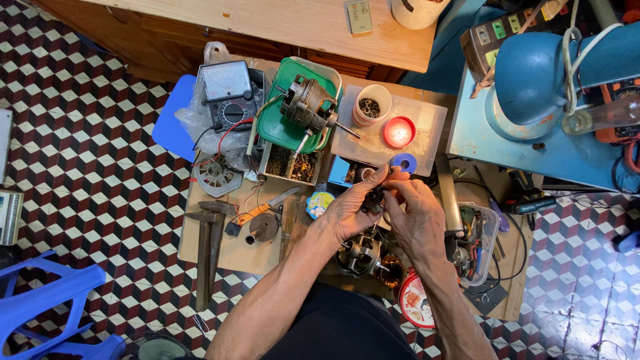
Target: The person sorts small mechanical parts, including washers and bushings, from a cup into their hand and then into a small container. They repeatedly pick up, inspect, and place the parts while working at a cluttered workbench.
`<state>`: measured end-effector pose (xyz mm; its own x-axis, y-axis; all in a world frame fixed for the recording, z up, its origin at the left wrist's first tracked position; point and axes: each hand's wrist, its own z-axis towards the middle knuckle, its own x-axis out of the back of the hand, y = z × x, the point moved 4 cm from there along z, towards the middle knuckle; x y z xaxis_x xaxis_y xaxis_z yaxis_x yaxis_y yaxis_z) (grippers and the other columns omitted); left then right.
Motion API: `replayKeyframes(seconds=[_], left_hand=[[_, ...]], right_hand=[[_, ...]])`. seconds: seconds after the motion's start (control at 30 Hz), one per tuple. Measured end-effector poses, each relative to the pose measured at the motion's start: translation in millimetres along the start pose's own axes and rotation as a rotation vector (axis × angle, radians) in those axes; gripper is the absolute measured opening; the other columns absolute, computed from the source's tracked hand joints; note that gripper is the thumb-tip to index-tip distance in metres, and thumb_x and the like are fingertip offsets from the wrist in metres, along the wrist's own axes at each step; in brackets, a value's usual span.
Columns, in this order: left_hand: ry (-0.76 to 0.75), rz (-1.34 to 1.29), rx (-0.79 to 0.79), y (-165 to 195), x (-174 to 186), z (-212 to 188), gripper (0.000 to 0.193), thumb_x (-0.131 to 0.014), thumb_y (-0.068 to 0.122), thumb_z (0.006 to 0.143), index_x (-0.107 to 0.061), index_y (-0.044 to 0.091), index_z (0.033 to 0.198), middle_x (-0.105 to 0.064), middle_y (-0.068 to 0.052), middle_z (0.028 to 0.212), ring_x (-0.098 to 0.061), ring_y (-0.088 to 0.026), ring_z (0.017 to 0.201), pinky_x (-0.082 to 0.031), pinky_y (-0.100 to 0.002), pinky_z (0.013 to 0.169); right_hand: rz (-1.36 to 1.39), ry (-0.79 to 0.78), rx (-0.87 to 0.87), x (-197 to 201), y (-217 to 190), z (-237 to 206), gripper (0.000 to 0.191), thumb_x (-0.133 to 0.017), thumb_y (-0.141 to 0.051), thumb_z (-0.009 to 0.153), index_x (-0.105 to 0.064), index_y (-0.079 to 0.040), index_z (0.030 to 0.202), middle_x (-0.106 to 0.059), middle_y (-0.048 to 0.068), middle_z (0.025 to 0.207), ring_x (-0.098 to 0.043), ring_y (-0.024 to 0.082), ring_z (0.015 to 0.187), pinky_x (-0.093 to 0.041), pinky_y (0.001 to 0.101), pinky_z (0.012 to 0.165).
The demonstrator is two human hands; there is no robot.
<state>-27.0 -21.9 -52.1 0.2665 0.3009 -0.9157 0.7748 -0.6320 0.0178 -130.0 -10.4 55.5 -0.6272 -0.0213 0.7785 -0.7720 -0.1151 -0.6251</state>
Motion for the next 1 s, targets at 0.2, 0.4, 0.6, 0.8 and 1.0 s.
replayKeyframes(seconds=[0.2, 0.4, 0.6, 0.8, 1.0], left_hand=[[0.032, 0.016, -0.006, 2.2, -0.9, 2.5, 0.029, -0.077, 0.027, 0.097, -0.073, 0.006, 0.117, -0.076, -0.010, 0.114, -0.071, -0.013, 0.099, -0.057, -0.023, 0.076], [0.053, -0.023, 0.013, -0.8, -3.8, 1.8, 0.031, -0.077, 0.024, 0.092, -0.069, 0.006, 0.117, -0.075, -0.011, 0.113, -0.072, -0.019, 0.106, -0.061, -0.034, 0.098], [-0.020, 0.012, 0.020, -1.4, -2.5, 3.4, 0.032, -0.077, 0.028, 0.092, -0.071, 0.005, 0.113, -0.075, -0.010, 0.110, -0.072, -0.024, 0.100, -0.062, -0.040, 0.085], [0.007, 0.002, 0.004, -3.7, 4.7, 9.2, 0.034, -0.077, 0.028, 0.098, -0.070, 0.002, 0.119, -0.075, -0.012, 0.115, -0.071, -0.021, 0.102, -0.062, -0.034, 0.088], [0.006, 0.035, 0.032, -8.8, 5.1, 13.6, 0.037, -0.078, 0.032, 0.098, -0.070, 0.004, 0.120, -0.074, -0.007, 0.112, -0.069, -0.015, 0.093, -0.058, -0.027, 0.074]], right_hand=[[0.211, 0.042, -0.137, 0.2, 12.3, -7.6, 0.016, -0.070, -0.016, 0.096, -0.072, -0.006, 0.108, -0.066, 0.005, 0.085, -0.062, 0.012, 0.071, -0.051, 0.0292, 0.064], [0.579, 0.010, -0.451, -5.8, 47.2, -11.7, 0.023, -0.068, -0.022, 0.100, -0.075, -0.003, 0.111, -0.072, 0.005, 0.087, -0.059, 0.008, 0.073, -0.048, 0.0239, 0.063], [0.977, -0.016, -0.489, -12.0, 66.2, -11.5, 0.022, -0.066, -0.017, 0.100, -0.068, 0.003, 0.109, -0.075, 0.010, 0.096, -0.070, 0.013, 0.085, -0.056, 0.0249, 0.071], [1.080, -0.027, -0.494, -11.3, 70.3, -11.8, 0.020, -0.066, -0.012, 0.100, -0.064, 0.005, 0.109, -0.074, 0.015, 0.099, -0.074, 0.019, 0.088, -0.061, 0.0298, 0.077], [0.934, -0.048, -0.432, -7.1, 64.4, -13.6, 0.019, -0.069, -0.005, 0.096, -0.066, 0.005, 0.111, -0.074, 0.014, 0.101, -0.074, 0.019, 0.089, -0.062, 0.0302, 0.080]])
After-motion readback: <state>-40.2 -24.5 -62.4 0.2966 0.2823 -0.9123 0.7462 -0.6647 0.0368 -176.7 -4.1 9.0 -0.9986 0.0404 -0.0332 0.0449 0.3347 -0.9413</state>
